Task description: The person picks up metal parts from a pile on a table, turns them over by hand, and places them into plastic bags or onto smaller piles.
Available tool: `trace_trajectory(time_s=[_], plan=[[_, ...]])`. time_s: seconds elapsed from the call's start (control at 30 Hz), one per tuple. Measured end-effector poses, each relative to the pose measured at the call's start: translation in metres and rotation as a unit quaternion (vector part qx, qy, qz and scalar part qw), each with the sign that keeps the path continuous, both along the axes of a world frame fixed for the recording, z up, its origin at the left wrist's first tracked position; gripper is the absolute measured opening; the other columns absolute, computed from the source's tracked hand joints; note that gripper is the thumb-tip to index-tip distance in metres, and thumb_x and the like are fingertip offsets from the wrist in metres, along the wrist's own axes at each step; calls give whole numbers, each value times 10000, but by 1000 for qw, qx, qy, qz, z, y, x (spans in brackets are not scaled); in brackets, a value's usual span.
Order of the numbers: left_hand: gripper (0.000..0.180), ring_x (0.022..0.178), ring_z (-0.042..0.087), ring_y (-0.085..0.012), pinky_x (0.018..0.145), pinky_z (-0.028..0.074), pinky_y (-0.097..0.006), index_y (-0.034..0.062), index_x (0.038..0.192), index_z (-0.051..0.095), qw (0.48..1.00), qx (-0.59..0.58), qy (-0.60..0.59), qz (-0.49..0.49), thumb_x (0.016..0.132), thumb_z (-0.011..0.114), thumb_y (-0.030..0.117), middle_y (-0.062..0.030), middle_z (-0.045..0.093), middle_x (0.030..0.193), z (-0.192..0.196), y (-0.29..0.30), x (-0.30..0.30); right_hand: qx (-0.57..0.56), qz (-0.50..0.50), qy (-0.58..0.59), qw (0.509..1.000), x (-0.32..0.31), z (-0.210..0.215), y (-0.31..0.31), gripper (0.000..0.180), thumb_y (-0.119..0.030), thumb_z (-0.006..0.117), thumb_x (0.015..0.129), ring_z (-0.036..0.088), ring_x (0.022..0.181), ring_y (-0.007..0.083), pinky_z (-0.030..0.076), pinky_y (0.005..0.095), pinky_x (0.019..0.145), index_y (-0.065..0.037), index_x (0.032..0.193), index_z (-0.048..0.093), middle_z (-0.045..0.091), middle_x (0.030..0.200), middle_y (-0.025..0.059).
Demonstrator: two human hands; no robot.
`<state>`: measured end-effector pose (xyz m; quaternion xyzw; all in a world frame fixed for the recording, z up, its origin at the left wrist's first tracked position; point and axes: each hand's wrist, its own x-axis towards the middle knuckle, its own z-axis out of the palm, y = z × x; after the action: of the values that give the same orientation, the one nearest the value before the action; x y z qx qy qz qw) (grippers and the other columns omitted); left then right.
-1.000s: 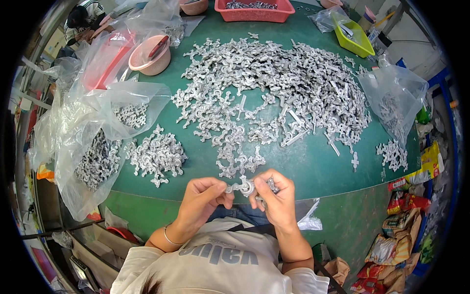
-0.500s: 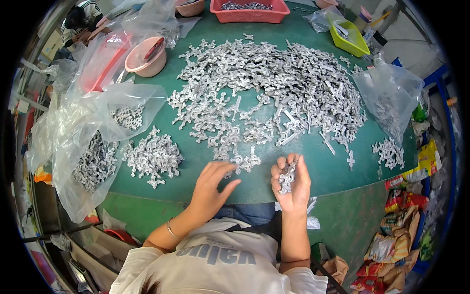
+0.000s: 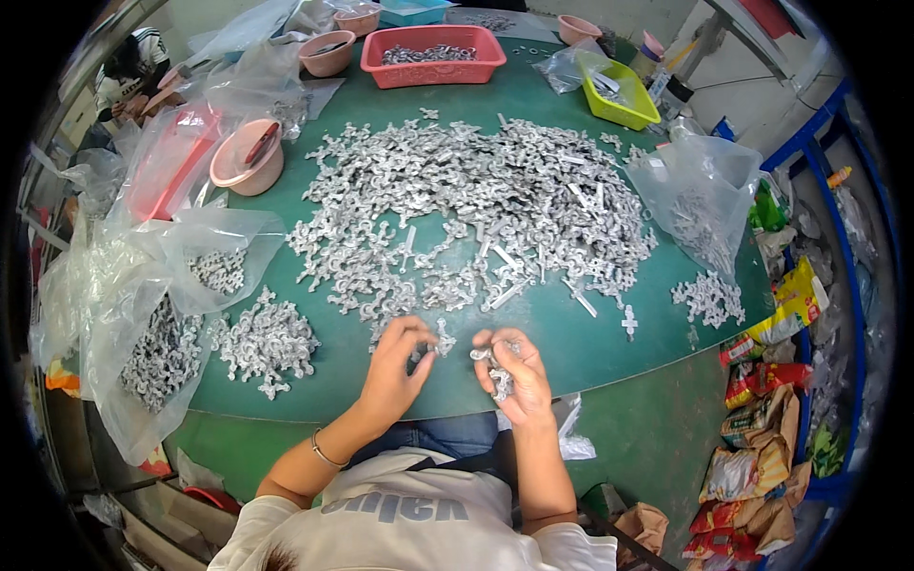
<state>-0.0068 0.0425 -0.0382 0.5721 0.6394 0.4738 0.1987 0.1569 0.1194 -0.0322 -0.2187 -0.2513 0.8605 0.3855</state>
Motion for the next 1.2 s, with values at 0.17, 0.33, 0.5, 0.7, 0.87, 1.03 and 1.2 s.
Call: trace_trajectory(time_s=[0.17, 0.33, 0.5, 0.7, 0.87, 1.03, 1.2], plan=[[182, 891, 536, -144, 775, 429, -249, -19, 921, 558, 870, 60, -489, -7, 750, 599, -66, -85, 535, 1010, 18, -11, -10, 15, 21, 0, 1000, -10, 2, -11, 84, -58, 530, 839, 466, 501, 118, 343, 201, 406, -24, 915, 521, 541, 884, 131], [195, 962, 517, -152, 846, 412, -276, -25, 963, 566, 776, 28, -630, -31, 772, 592, -50, -98, 528, 1049, 30, -27, -6, 131, 15, -106, 986, -22, 23, -36, 377, 53, 611, 721, 457, 533, 68, 361, 173, 442, -3, 1085, 526, 537, 846, 74], [210, 981, 516, -171, 869, 409, -293, -35, 977, 571, 802, 56, -590, -74, 769, 591, -55, -111, 526, 1053, 32, -33, 5, 369, -98, -254, 889, -27, 33, -46, 220, 81, 630, 693, 492, 561, 76, 391, 175, 471, 27, 904, 605, 565, 854, 95], [227, 959, 535, -215, 832, 477, -322, -82, 960, 558, 861, 51, -503, -62, 739, 553, -135, -150, 518, 1011, 52, -38, 6, 346, -146, -227, 899, -23, 37, -48, 138, 75, 608, 724, 490, 534, 74, 387, 182, 453, 43, 857, 596, 578, 829, 122], [217, 922, 555, -212, 810, 500, -318, -95, 964, 549, 913, 63, -396, -73, 751, 548, -134, -157, 523, 978, 48, -43, 1, 327, -131, -207, 912, -21, 38, -50, 52, 36, 581, 776, 480, 520, 79, 387, 189, 457, 39, 827, 569, 568, 811, 119], [174, 816, 591, -196, 761, 511, -291, -90, 942, 566, 870, -5, -491, -41, 771, 543, -112, -149, 552, 917, 57, -45, 4, 313, -112, -195, 923, -20, 38, -45, 57, -14, 564, 813, 472, 514, 81, 377, 190, 458, 39, 822, 547, 560, 810, 114], [175, 801, 601, -179, 729, 514, -268, -86, 968, 571, 833, -51, -547, -67, 796, 553, -62, -129, 567, 898, 55, -45, 2, 230, -91, -191, 950, -23, 44, -48, 82, -35, 542, 835, 473, 520, 81, 363, 194, 451, 46, 833, 541, 555, 825, 114]])
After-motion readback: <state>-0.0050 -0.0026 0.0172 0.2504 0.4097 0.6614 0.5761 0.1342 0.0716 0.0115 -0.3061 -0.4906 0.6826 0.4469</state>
